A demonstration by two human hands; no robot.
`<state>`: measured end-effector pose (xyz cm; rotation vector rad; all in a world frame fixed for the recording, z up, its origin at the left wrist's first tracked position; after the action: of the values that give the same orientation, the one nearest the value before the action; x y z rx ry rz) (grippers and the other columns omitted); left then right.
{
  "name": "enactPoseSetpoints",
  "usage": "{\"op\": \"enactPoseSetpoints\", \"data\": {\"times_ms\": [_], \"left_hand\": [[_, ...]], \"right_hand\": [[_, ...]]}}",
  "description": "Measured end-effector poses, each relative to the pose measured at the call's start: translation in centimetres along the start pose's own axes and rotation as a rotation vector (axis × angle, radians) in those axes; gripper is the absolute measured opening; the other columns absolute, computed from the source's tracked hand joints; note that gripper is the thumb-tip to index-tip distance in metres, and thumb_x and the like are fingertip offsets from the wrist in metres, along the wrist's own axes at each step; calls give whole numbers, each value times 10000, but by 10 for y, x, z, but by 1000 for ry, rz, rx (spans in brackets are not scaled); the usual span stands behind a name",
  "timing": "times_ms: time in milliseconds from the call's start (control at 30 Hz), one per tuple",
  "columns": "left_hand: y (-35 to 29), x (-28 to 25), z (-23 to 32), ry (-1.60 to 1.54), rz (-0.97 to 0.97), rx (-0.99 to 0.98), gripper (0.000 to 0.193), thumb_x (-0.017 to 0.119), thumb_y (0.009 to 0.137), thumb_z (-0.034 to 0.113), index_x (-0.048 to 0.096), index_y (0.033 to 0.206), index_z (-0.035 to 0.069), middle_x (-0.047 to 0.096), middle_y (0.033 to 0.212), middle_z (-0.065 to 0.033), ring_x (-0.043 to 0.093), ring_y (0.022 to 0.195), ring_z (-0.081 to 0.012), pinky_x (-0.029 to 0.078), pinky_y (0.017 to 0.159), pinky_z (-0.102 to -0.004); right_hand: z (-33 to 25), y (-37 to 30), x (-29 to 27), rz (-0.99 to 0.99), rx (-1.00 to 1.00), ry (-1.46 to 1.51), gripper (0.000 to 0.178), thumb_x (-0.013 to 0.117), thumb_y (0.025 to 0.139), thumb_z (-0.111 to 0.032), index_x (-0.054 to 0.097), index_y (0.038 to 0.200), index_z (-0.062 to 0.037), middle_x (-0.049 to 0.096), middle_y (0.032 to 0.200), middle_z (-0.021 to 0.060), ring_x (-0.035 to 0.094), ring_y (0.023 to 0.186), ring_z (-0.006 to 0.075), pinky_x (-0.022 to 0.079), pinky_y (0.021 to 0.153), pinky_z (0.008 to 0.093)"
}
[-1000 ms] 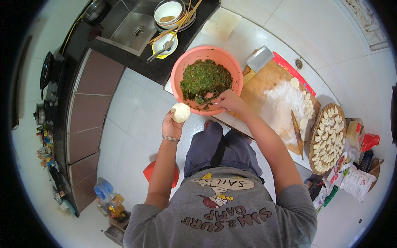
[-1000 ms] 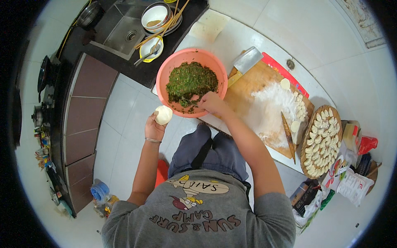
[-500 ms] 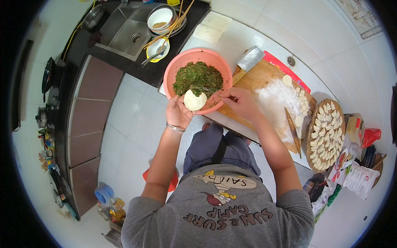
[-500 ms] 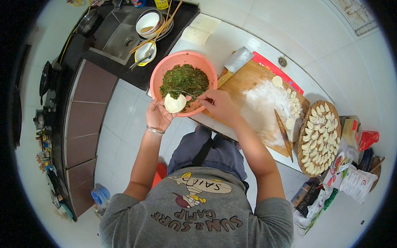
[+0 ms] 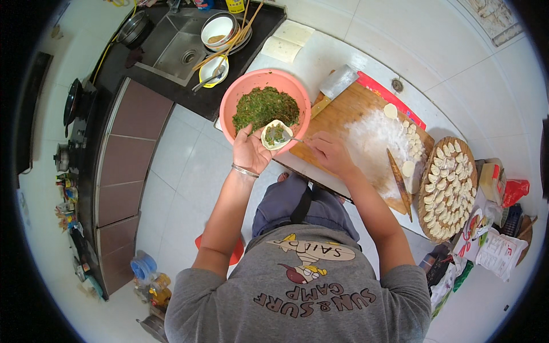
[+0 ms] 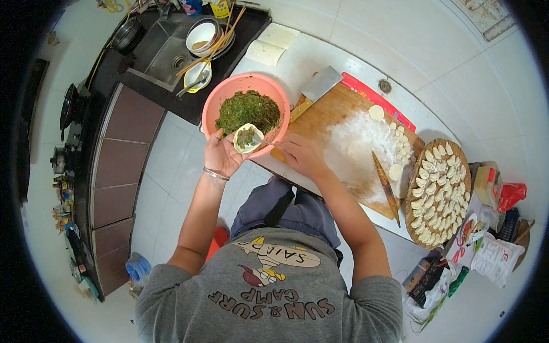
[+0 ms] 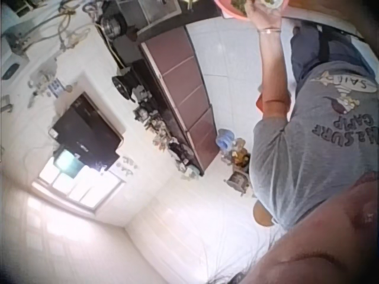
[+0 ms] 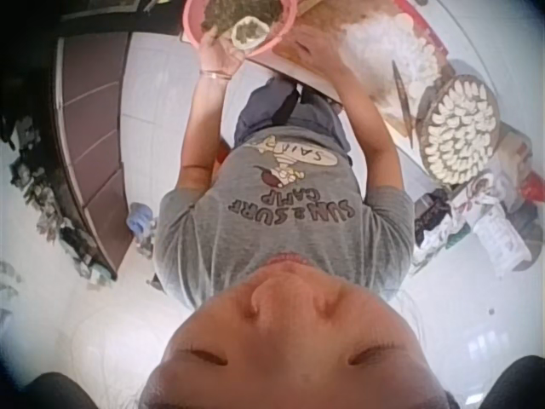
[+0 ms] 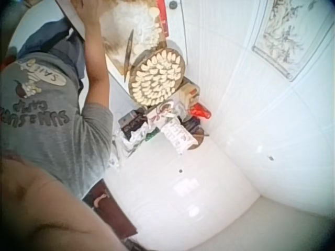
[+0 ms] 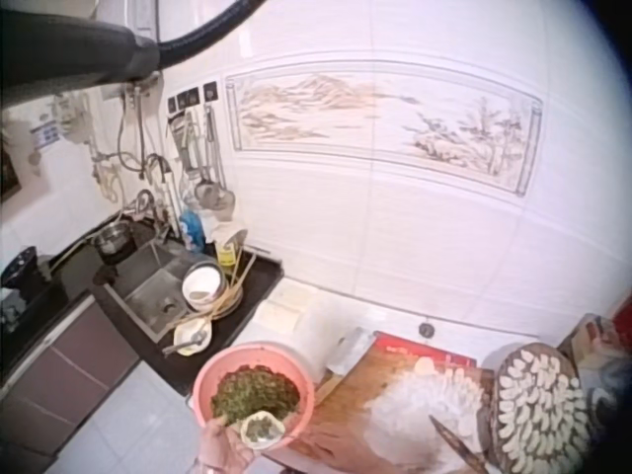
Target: The person sits at a kitchen table and repeatedly fills round dough wrappers with a green vegetable mixture using a spoon. They fold and pleat the dough to seal the dumplings, then place the finished items onto a large wooden tray. The process is repeated continuously throughout the clip.
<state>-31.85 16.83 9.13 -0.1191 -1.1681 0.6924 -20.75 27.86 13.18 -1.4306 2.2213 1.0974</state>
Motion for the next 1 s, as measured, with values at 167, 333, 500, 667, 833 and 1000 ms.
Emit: {"op": "enactPoseSetpoints", "data": {"times_ms": [167, 333, 500, 667, 833, 1000], "left_hand": [[8, -8, -7, -7, 43, -23, 657, 251, 969, 404, 348, 1307, -151, 461, 1324, -281, 471, 1247, -360, 377, 1073, -451], [9, -12, -12, -44, 141, -100, 636, 261, 971, 399, 361, 1308, -131, 472, 1319, -269, 478, 1237, -365, 374, 1071, -474], [18, -16, -10, 4, 96, -97, 619, 269, 966, 391, 362, 1330, -102, 481, 1330, -234, 484, 1232, -364, 377, 1058, -495], [24, -10, 1, 55, 14, -65, 590, 274, 966, 374, 367, 1354, -60, 487, 1344, -191, 484, 1237, -347, 379, 1054, -506], [27, -13, 1, 38, -8, -51, 584, 258, 970, 373, 383, 1344, -58, 485, 1345, -193, 475, 1246, -343, 381, 1054, -497], [32, -20, 0, 91, 14, -25, 596, 249, 974, 367, 396, 1311, -103, 506, 1308, -218, 503, 1216, -345, 393, 1048, -480]], "right_hand": [[2, -7, -3, -19, 1, -9, 105, 645, 773, 7, 642, 862, -48, 604, 839, 66, 615, 780, 242, 500, 645, 329], [5, -7, -10, -10, -7, -43, 117, 646, 763, 19, 647, 857, -51, 620, 862, 57, 622, 792, 232, 505, 644, 323], [17, -7, -17, 16, 58, 79, 105, 638, 793, 13, 665, 883, -34, 627, 832, 71, 625, 760, 228, 496, 631, 306], [17, 1, -28, 62, 197, 159, 107, 640, 799, 12, 670, 898, -19, 614, 755, 81, 597, 666, 199, 459, 581, 291], [11, 10, -31, 55, 229, 132, 104, 646, 792, 0, 673, 892, -13, 609, 738, 87, 580, 631, 191, 439, 556, 285], [14, 15, -21, -72, 359, 37, 103, 618, 807, -93, 674, 838, -12, 608, 737, 145, 598, 671, 289, 453, 588, 376]]}}
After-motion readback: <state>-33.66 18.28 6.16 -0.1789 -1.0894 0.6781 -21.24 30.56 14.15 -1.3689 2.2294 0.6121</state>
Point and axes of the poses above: each hand's wrist, its own y-axis towards the middle knuckle, its own x-axis out of the palm, z = x × y, the point moved 10 cm from there along y, towards the middle knuckle
